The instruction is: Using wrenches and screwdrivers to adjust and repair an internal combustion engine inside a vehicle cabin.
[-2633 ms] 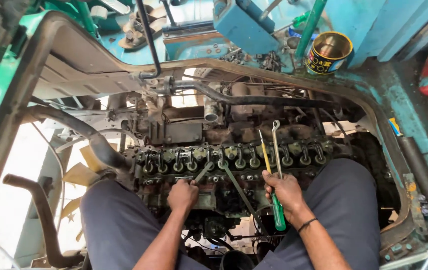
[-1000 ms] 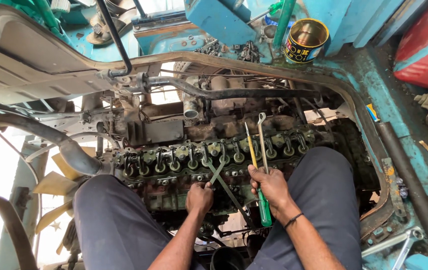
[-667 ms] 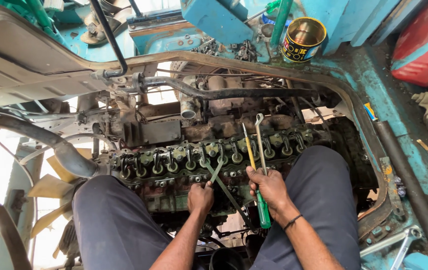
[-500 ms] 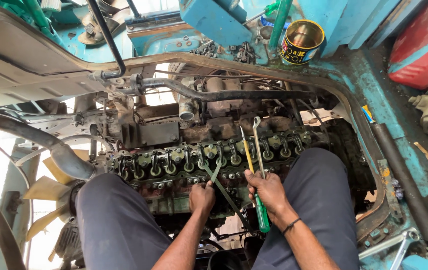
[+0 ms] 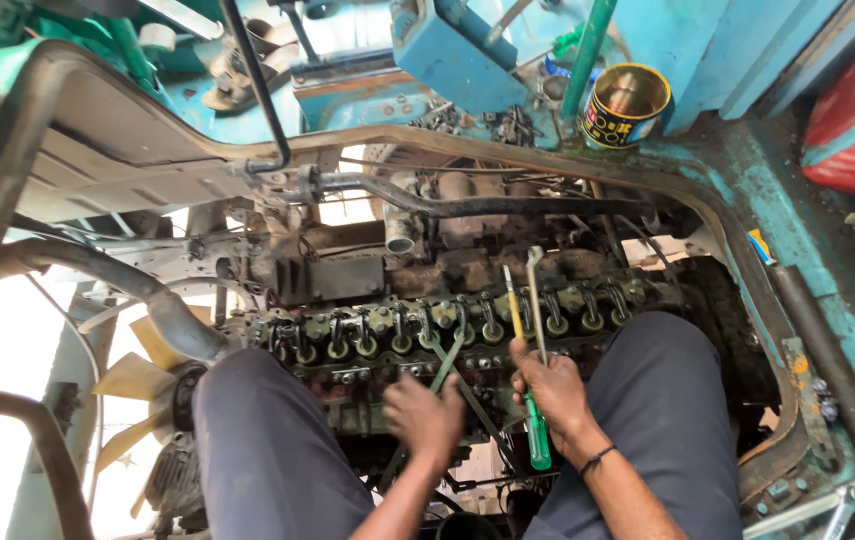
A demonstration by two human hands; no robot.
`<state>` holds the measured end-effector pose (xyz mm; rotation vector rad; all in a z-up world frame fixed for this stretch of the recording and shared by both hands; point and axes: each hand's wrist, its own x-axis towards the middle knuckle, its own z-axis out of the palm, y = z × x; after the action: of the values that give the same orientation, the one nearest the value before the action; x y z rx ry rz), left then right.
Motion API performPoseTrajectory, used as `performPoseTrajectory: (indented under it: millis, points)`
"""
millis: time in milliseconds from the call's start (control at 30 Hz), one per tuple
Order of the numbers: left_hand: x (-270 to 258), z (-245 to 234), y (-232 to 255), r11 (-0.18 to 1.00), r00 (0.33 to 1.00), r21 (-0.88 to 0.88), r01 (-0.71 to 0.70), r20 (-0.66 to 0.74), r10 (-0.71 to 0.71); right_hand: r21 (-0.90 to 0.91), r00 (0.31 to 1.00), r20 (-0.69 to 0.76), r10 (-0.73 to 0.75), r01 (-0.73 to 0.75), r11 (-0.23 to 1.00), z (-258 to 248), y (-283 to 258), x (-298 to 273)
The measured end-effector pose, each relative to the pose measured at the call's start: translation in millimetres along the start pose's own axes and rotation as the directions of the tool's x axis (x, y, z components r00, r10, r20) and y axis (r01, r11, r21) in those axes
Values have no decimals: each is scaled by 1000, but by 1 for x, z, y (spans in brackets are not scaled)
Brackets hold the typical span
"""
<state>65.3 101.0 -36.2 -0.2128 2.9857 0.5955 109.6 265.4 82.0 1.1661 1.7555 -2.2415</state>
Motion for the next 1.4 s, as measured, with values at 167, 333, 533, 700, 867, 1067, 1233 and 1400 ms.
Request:
performPoseTrajectory:
  millis: [167,333,533,700,867,1067,1233,1400]
  points:
    - [-62,-30,47,589,828,-778,218,467,310,-22,974,-84,-211,210,977,-3,16,17]
    - [-83,-59,67,191,701,-810,555,579,415,-60,894,-47,-446,443,894,-1,22,18]
    - [-51,-38,52,289,808,-880,377,465,361,42,878,123,-464,462,886,-5,64,49]
    - [-33,-62,60,568,848,-792,223,445,288,-160,976,36,-214,217,963,18,-5,22]
    - [-6,-101,66,597,840,-689,410,540,47,-738,967,-61,-249,124,663,-18,-10,98]
    - [33,-90,43,542,856,-706,455,515,-47,-991,990,82,-119,93,95,-21,-35,113]
    - [41,-73,32,625,948,-728,282,310,-67,-897,827,426,-366,438,-54,-44,-13,132]
    - [34,-106,43,626,875,-661,413,478,-73,-858,786,488,-380,512,-42,-52,-9,135]
